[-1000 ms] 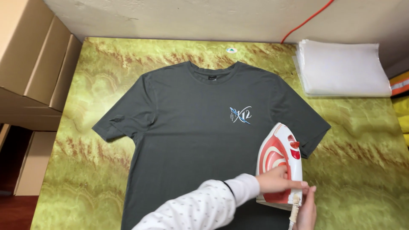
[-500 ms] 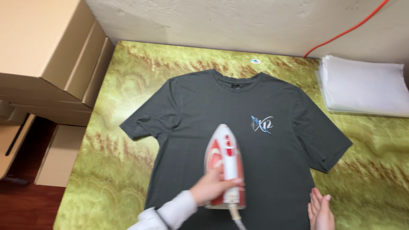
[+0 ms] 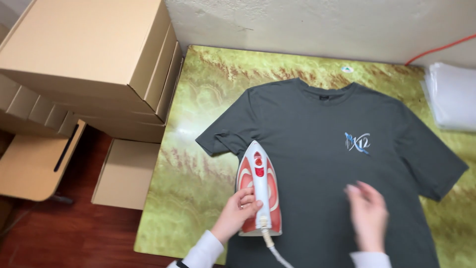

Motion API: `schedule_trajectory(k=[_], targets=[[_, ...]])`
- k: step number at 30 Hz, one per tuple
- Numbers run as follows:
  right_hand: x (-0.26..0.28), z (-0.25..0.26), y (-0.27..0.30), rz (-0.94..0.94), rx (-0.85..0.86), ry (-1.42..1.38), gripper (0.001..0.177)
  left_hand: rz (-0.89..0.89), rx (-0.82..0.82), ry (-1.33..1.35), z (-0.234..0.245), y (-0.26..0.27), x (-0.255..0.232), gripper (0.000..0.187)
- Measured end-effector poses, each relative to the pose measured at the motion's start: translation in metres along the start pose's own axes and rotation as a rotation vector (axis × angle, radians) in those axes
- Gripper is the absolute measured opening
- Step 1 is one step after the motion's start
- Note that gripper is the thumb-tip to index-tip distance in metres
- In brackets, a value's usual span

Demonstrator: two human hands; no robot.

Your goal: Ironing a jacket, folding it, placing it in a plastic bag, then into a cardboard box, followed by ironing a t-shirt.

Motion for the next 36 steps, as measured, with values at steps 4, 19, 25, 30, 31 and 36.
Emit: schedule_trajectory(k=[4, 19, 25, 30, 31, 36], targets=[[0.104, -0.083, 0.121, -0.384, 0.631, -0.442, 0.034, -0.085, -0.401, -0.085, 0.035, 0.018, 0.012, 0.037], [0.02, -0.061, 0.28, -0.251, 0.669, 0.133, 0.055, -0.52, -0.316, -0.993, 0.068, 0.035, 0.078, 0.045], [0.0, 0.002, 0.226, -0.258, 0.521, -0.011, 0.074, -0.603, -0.264, -1.464, 0.07, 0.032, 0.09, 0.045], [-0.066, 0.103, 0.136, -0.485, 0.319, -0.058, 0.039, -0.598, -0.291, -1.491, 0.076, 0.031, 0.096, 0.049], [-0.074, 0.127, 0.117, -0.488, 0.281, -0.073, 0.037, -0.581, -0.309, -1.485, 0.078, 0.03, 0.098, 0.052], [-0.126, 0.234, 0.034, -0.539, 0.222, -0.043, 0.038, -0.585, -0.361, -1.517, 0.083, 0.027, 0.107, 0.056]])
Point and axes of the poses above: each hand's wrist, its own y-axis away from the middle knuckle, its own z-axis out of the back of the hand, x = y × z, the point moved 2 cm from there along -y, towards the middle knuckle, and after that the axes turned 1 degree about z, right-handed, at the moved point
